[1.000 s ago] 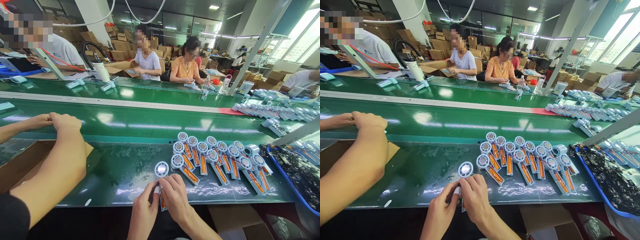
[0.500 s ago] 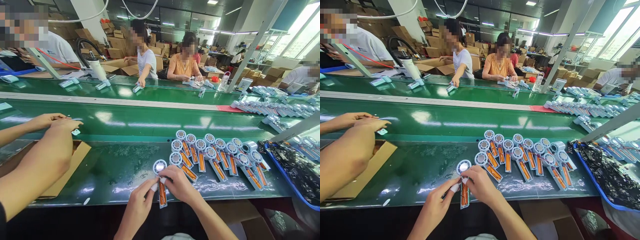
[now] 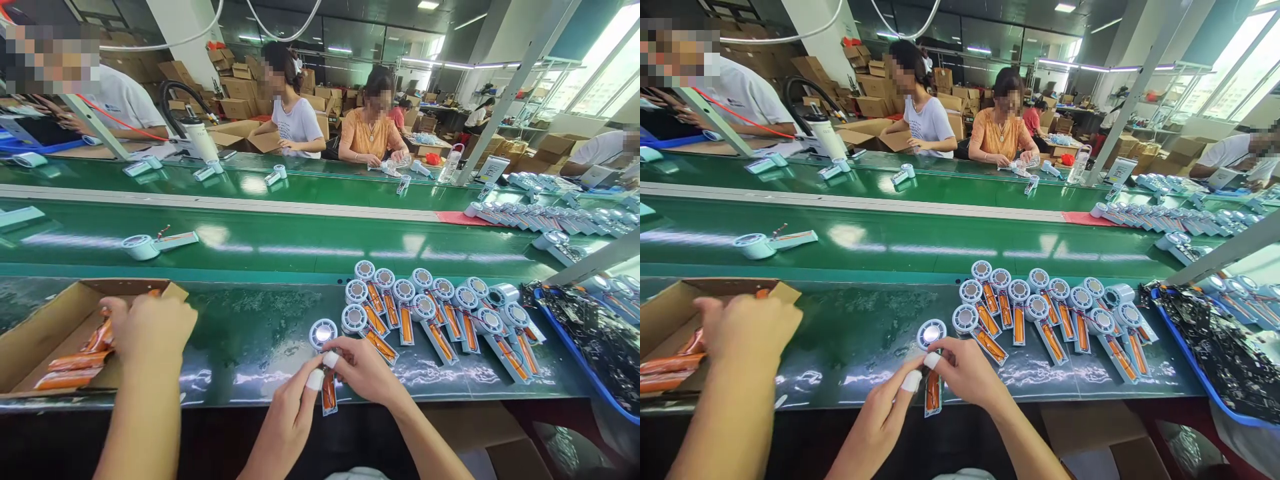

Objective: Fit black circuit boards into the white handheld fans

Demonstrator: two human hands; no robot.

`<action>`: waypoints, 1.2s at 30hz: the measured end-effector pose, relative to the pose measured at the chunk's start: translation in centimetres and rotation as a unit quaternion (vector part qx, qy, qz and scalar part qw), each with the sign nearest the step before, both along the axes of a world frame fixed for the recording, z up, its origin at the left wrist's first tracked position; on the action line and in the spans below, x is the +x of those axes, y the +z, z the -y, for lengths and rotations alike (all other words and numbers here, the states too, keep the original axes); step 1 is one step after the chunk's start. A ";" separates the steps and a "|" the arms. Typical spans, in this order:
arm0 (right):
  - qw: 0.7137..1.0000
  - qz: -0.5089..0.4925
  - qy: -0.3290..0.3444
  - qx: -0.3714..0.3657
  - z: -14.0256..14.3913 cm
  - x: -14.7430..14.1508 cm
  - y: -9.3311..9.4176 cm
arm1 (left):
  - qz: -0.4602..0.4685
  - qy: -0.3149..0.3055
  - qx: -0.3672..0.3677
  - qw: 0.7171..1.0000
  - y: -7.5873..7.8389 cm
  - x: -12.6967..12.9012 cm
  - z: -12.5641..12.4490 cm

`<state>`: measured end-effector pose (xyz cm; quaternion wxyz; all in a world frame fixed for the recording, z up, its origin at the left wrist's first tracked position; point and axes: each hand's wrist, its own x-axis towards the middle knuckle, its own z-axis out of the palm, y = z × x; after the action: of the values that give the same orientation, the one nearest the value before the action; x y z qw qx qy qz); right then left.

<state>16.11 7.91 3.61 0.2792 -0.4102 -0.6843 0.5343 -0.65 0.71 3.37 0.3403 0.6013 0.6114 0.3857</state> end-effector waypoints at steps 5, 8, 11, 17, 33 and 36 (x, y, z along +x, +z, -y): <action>0.959 -0.208 -0.031 -0.190 0.0 0.0 -1.1 | 0.082 0.111 -0.088 0.987 -0.8 0.2 -0.6; 0.936 -0.260 -0.029 -0.237 0.4 -0.5 -1.6 | 0.131 0.107 -0.163 0.972 -2.2 0.5 -1.8; 0.931 -0.266 0.036 -0.249 0.8 -0.8 -1.8 | 0.259 0.098 -0.222 0.935 -2.8 1.4 -2.4; 0.934 -0.291 -0.046 -0.204 -0.1 0.0 -1.6 | 0.434 0.131 -0.227 0.862 -2.9 3.2 -2.0; 0.976 -0.181 -0.087 -0.079 1.1 2.1 -0.4 | 0.305 0.058 -0.110 0.944 -2.9 2.4 -1.9; 0.990 0.011 -0.127 0.067 1.5 2.6 0.0 | 0.269 0.107 -0.083 0.954 -2.7 2.8 -1.9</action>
<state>18.70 6.42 3.58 0.3645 -0.4799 -0.6638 0.4428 2.12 2.58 0.70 0.4973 0.3759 0.5880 0.5154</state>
